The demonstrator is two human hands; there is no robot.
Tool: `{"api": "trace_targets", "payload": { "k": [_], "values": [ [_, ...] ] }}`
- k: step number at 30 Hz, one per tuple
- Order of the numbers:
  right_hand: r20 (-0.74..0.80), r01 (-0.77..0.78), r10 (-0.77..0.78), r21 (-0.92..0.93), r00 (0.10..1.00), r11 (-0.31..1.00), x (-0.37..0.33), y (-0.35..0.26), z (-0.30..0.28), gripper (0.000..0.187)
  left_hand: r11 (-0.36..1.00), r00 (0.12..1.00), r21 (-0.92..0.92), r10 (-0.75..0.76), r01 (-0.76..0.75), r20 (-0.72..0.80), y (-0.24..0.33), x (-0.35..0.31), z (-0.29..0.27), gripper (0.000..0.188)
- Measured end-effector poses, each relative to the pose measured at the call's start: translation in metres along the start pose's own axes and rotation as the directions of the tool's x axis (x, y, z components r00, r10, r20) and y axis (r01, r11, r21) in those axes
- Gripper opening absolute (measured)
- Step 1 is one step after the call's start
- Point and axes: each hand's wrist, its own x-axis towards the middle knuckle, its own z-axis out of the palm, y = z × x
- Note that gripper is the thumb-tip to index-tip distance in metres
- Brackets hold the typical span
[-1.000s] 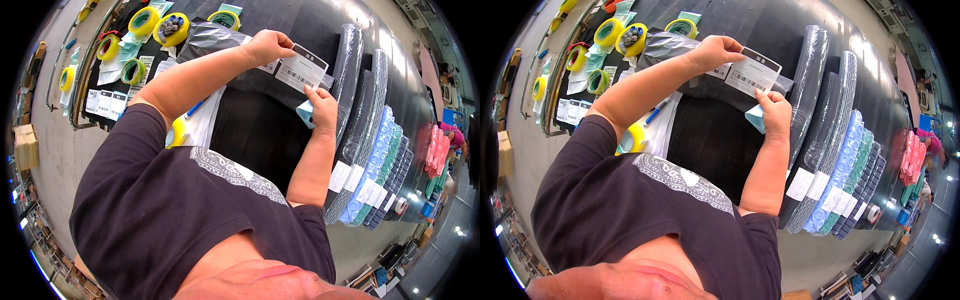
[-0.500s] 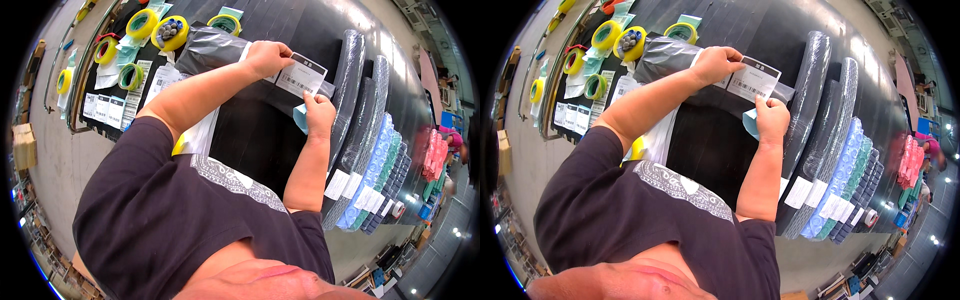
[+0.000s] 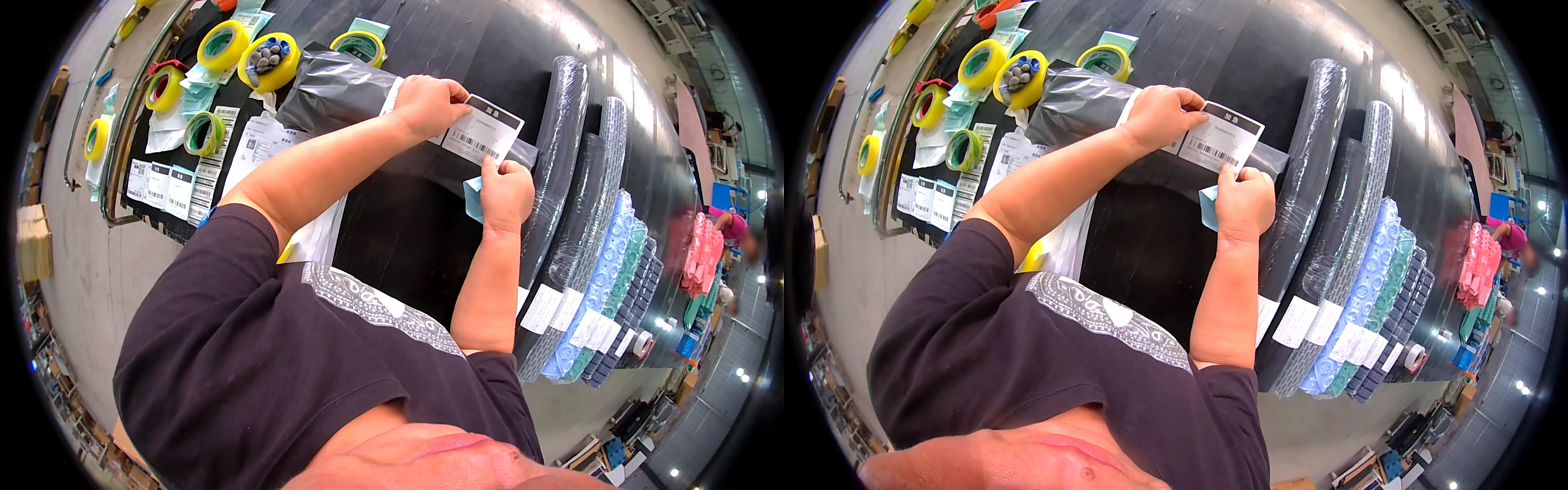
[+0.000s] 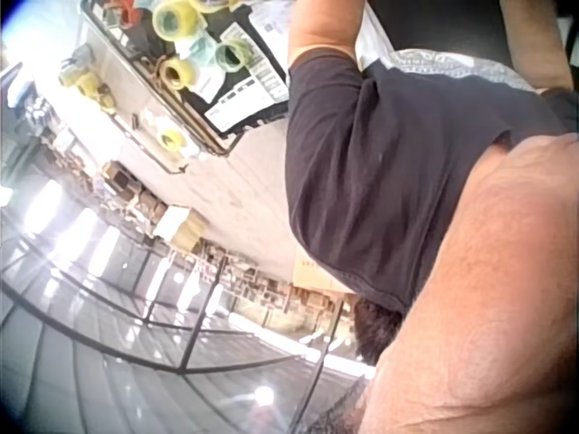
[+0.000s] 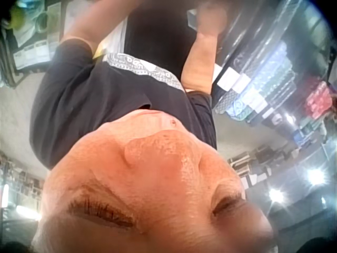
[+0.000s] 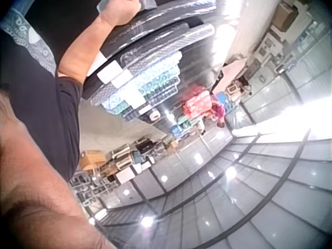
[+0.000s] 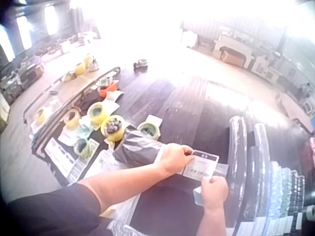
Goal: The person labels a black plastic-wrapped roll with a marker, then handles several rolls of fabric or carpet, removing plastic wrap from one and placing it back. They also handle shipping labels and tape rolls on a work table in a warehouse.
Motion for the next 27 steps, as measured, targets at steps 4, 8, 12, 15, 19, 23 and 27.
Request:
{"api": "trace_targets", "payload": {
  "k": [4,8,12,15,19,23,27],
  "values": [
    [-0.107,0.077,-0.094,-0.154,0.990,0.985,-0.010,-0.008,-0.003,0.030,0.999,1.000,0.032,0.002,-0.002,0.007,0.000,0.000,0.001,0.026],
    [-0.365,0.248,-0.327,-0.246,0.872,0.937,-0.011,0.000,-0.002,0.027,0.995,0.997,0.072,0.074,-0.075,0.017,0.003,-0.004,-0.005,0.030],
    [-0.189,0.708,-0.745,-0.230,0.640,0.667,0.006,0.000,-0.009,0.022,0.987,0.982,0.070,0.154,-0.148,-0.106,-0.003,-0.009,-0.001,0.036],
    [-0.120,0.717,-0.750,-0.229,0.650,0.658,0.017,0.002,-0.014,0.024,0.980,0.964,0.035,0.201,-0.198,-0.177,-0.009,-0.016,-0.001,0.036],
    [-0.004,0.751,-0.769,-0.210,0.640,0.626,0.025,0.004,-0.021,0.029,0.827,0.865,0.354,0.494,-0.437,-0.087,0.001,-0.038,-0.012,0.031],
    [0.143,0.709,-0.695,-0.117,0.705,0.695,0.040,0.010,-0.017,0.041,0.772,0.916,0.492,0.337,-0.402,0.220,0.019,-0.034,-0.001,0.034],
    [0.408,0.553,-0.486,-0.056,0.773,0.832,0.050,-0.011,-0.031,0.054,0.807,0.889,0.446,0.199,-0.387,0.412,0.024,-0.007,-0.014,0.057]
  ]
}}
